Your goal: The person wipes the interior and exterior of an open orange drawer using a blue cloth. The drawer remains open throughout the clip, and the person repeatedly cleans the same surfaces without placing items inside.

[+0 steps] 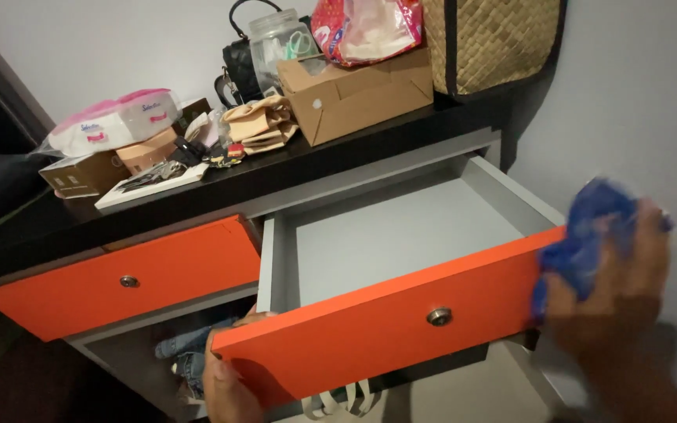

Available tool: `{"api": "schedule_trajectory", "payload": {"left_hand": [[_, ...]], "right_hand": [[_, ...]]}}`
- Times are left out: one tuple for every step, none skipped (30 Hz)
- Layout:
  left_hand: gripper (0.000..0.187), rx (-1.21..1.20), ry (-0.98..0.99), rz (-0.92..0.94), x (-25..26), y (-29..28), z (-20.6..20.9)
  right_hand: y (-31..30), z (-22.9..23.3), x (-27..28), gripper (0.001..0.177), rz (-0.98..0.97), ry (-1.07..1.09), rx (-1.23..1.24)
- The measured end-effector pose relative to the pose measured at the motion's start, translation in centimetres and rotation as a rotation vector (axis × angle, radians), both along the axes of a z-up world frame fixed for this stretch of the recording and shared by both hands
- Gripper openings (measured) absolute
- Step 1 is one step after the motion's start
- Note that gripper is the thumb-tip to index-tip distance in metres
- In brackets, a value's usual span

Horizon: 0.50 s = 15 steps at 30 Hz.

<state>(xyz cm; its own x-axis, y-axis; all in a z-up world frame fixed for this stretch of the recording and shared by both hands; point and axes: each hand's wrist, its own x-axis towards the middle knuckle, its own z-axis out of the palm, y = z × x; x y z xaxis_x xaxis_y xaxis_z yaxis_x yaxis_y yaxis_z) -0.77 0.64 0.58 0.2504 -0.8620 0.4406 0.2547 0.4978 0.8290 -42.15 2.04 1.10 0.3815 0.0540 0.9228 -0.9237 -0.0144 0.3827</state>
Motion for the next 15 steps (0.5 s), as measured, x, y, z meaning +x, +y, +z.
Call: {"api": "schedule_trajectory", "payload": {"left_hand": [[0.073,0.003,-0.002,0.009,-0.2,0.2,0.1],[0.072,0.003,-0.002,0.018,-0.4,0.3,0.3],[0.072,-0.001,0.002,0.018,-0.6,0.3,0.4],[0.07,0.005,-0.003,0.032,-0.7,0.4,0.5],[0.068,0.011,-0.008,0.046,-0.8,0.5,0.6],[0.068,0.012,-0.01,0.047,-0.8,0.6,0.6],[0.066,0.02,-0.018,0.063,-0.8,0.7,0.6],[0.064,0.027,-0.025,0.081,-0.8,0.8,0.6],[0.064,0.027,-0.026,0.084,-0.5,0.5,0.2],[0.058,-0.017,-0.014,0.051,-0.2,0.2,-0.2],[0.053,-0.062,-0.002,0.018,0.0,-0.1,-0.6],[0.053,-0.061,-0.005,0.02,-0.3,0.3,-0.1],[0.056,-0.037,-0.04,0.069,-0.6,0.7,0.4],[0.06,-0.015,-0.072,0.116,-1.1,1.1,0.8],[0.06,-0.016,-0.072,0.117,-0.8,0.8,0.5]], "right_hand": [[-0.4,-2.0,0.2,0.036,0.075,-0.136,0.068],[-0.8,-3.9,0.3,0.061,0.149,-0.269,0.135],[-0.3,-3.6,1.6,0.061,0.149,-0.265,0.131],[0.4,-3.5,3.0,0.041,0.121,-0.532,0.571],[1.1,-3.4,4.3,0.026,0.082,-0.798,1.01],[0.9,-7.2,4.3,0.026,0.084,-0.8,1.011],[0.6,-11.0,4.2,0.044,0.177,-0.375,0.751],[0.3,-14.7,4.3,0.077,0.26,0.035,0.463],[0.2,-14.0,3.8,0.077,0.263,0.034,0.464],[0.1,-13.3,3.3,0.075,0.281,0.075,0.442],[0.0,-12.6,2.9,0.074,0.298,0.116,0.419],[0.3,-10.3,2.5,0.074,0.301,0.114,0.42],[0.6,-8.1,2.2,0.056,0.205,-0.047,0.385],[0.9,-5.8,1.8,0.04,0.107,-0.204,0.348],[0.9,-3.8,1.4,0.04,0.107,-0.204,0.347]]}}
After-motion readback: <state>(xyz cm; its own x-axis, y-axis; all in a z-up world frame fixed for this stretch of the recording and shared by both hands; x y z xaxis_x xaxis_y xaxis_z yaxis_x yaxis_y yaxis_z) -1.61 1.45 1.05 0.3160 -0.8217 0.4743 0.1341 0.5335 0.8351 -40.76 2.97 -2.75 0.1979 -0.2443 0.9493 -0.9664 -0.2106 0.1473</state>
